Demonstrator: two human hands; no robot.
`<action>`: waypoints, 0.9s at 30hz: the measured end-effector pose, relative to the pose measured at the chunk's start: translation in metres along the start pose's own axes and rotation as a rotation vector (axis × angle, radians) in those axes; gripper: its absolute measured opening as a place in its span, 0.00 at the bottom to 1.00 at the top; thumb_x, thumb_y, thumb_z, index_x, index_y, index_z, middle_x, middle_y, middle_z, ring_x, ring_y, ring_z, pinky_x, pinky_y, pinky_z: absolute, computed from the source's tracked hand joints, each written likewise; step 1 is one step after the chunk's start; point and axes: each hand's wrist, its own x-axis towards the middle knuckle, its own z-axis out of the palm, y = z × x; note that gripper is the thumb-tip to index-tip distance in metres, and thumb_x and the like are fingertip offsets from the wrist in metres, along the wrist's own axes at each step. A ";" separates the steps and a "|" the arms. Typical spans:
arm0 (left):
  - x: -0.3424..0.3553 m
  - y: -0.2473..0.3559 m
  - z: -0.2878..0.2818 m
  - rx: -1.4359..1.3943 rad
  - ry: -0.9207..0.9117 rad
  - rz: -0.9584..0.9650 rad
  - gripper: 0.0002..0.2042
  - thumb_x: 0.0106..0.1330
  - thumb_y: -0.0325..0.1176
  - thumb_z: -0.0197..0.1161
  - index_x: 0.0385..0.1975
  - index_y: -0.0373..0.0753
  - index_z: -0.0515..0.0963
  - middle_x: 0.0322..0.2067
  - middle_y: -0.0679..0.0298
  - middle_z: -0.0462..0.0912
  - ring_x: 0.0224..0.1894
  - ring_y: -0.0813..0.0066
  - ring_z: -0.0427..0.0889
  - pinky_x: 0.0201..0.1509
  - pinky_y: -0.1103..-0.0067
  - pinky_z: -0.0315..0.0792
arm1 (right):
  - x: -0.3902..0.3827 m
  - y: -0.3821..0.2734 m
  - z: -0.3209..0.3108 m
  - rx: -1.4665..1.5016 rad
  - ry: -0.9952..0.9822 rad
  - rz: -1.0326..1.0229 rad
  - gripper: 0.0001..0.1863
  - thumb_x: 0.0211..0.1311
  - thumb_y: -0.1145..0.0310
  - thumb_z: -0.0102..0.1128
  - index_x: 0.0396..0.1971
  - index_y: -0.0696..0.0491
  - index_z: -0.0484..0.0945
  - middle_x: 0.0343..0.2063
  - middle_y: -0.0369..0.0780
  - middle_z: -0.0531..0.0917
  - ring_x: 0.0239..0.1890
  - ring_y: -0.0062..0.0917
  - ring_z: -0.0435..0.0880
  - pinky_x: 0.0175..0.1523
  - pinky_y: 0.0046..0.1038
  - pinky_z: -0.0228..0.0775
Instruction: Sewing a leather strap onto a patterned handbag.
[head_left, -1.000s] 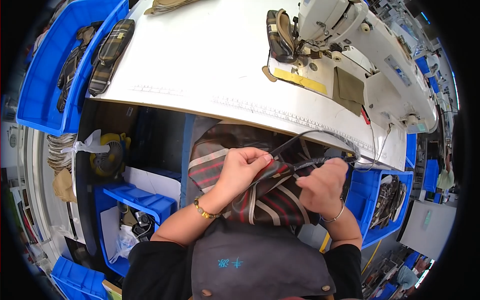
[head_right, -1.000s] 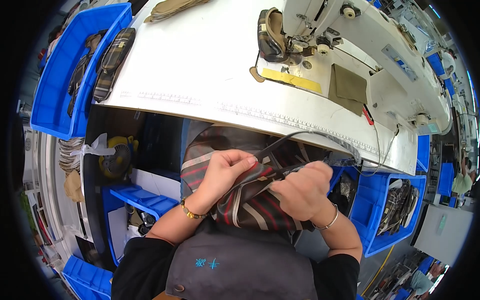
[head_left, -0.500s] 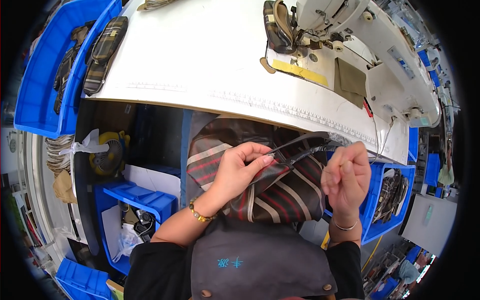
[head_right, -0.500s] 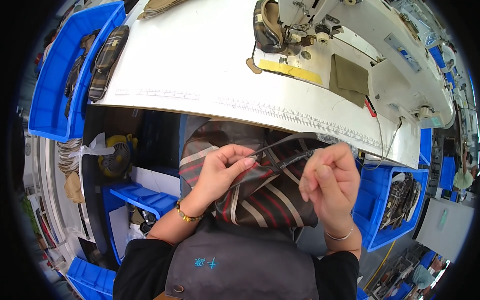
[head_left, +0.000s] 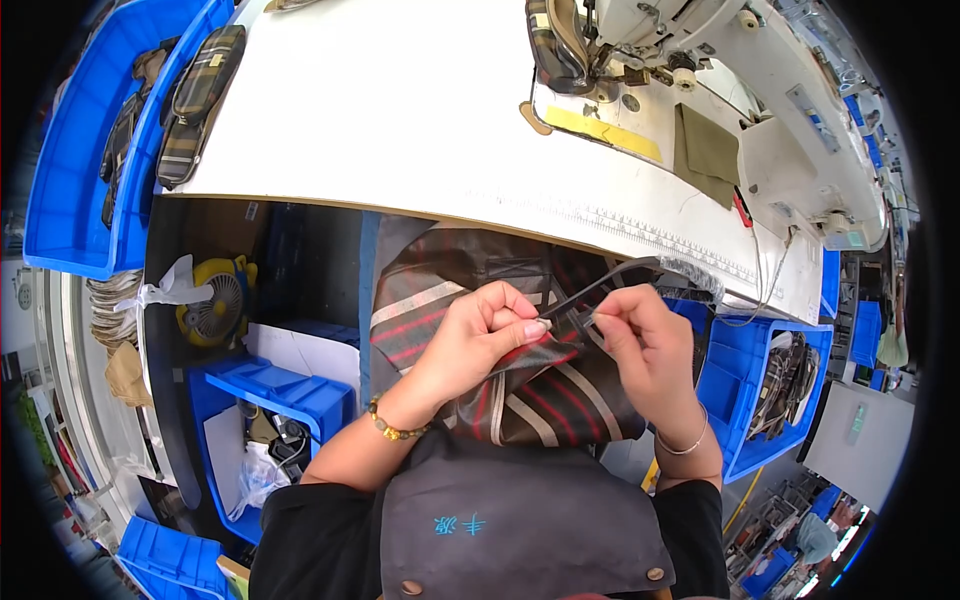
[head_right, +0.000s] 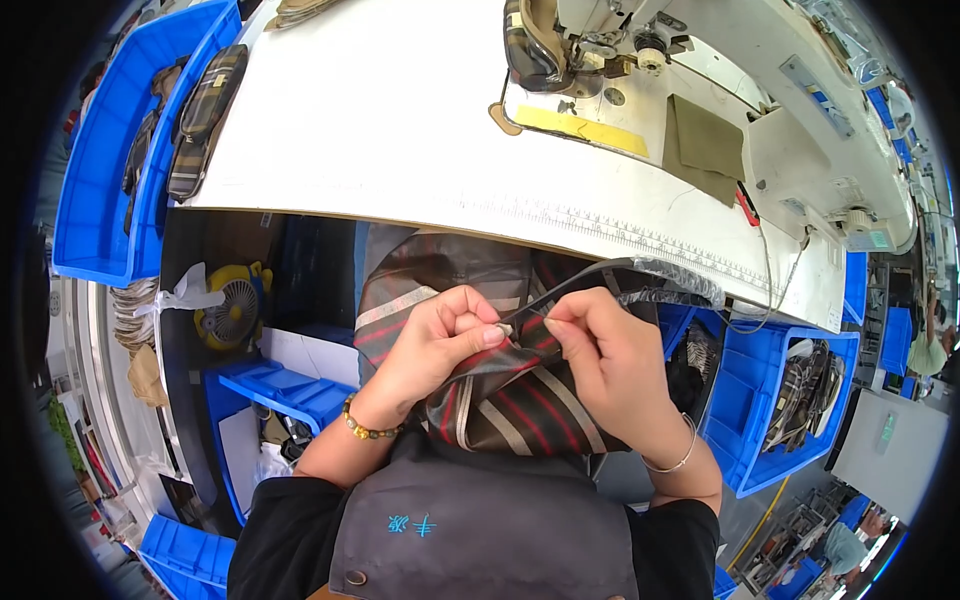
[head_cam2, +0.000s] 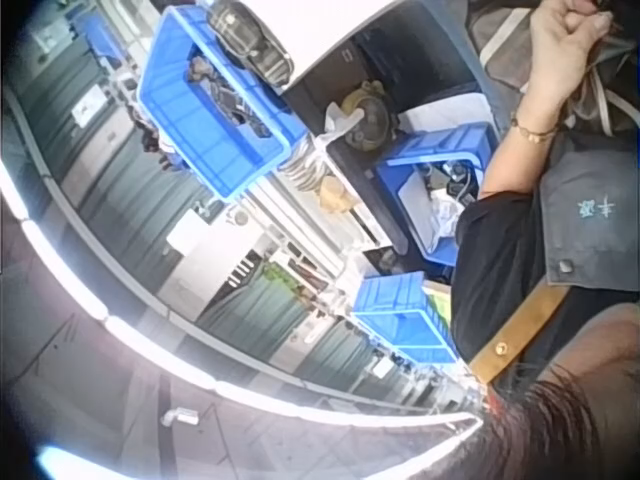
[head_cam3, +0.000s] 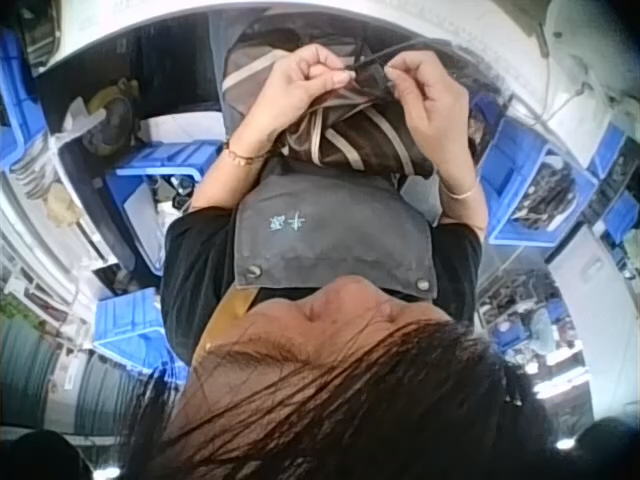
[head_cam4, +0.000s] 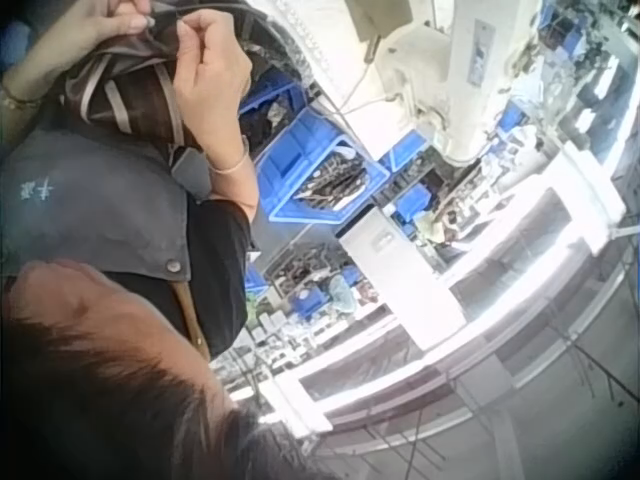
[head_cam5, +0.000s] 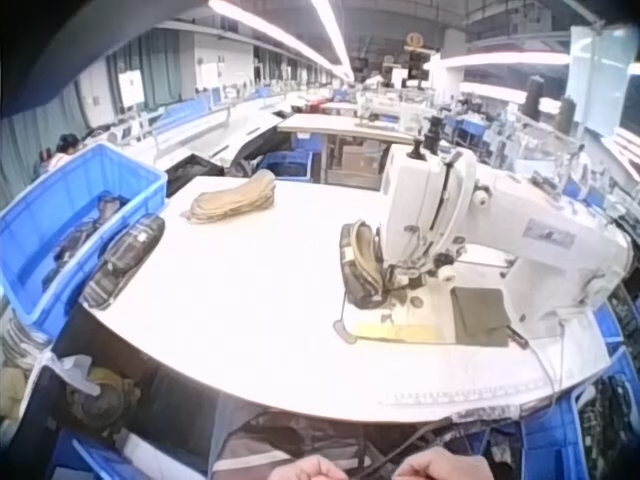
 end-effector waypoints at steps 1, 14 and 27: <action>0.000 0.000 0.000 0.000 0.000 -0.001 0.05 0.70 0.24 0.65 0.40 0.34 0.75 0.33 0.65 0.87 0.36 0.87 0.82 0.42 0.89 0.75 | 0.000 0.002 0.003 -0.050 -0.049 -0.006 0.01 0.68 0.77 0.60 0.35 0.58 0.79 0.24 0.39 0.80 0.22 0.23 0.80 0.30 0.23 0.70; -0.004 0.002 -0.004 -0.100 -0.055 -0.025 0.05 0.71 0.25 0.64 0.40 0.33 0.75 0.31 0.68 0.85 0.35 0.90 0.80 0.41 0.89 0.74 | 0.004 0.000 0.012 -0.293 0.019 -0.225 0.04 0.57 0.76 0.67 0.31 0.54 0.80 0.25 0.38 0.76 0.24 0.31 0.79 0.29 0.30 0.69; -0.004 -0.002 -0.008 -0.169 -0.097 -0.013 0.05 0.71 0.26 0.65 0.41 0.33 0.76 0.36 0.63 0.88 0.40 0.86 0.83 0.46 0.87 0.77 | 0.005 0.001 0.014 -0.433 0.035 -0.374 0.07 0.50 0.77 0.69 0.30 0.54 0.81 0.25 0.37 0.75 0.27 0.30 0.77 0.30 0.30 0.68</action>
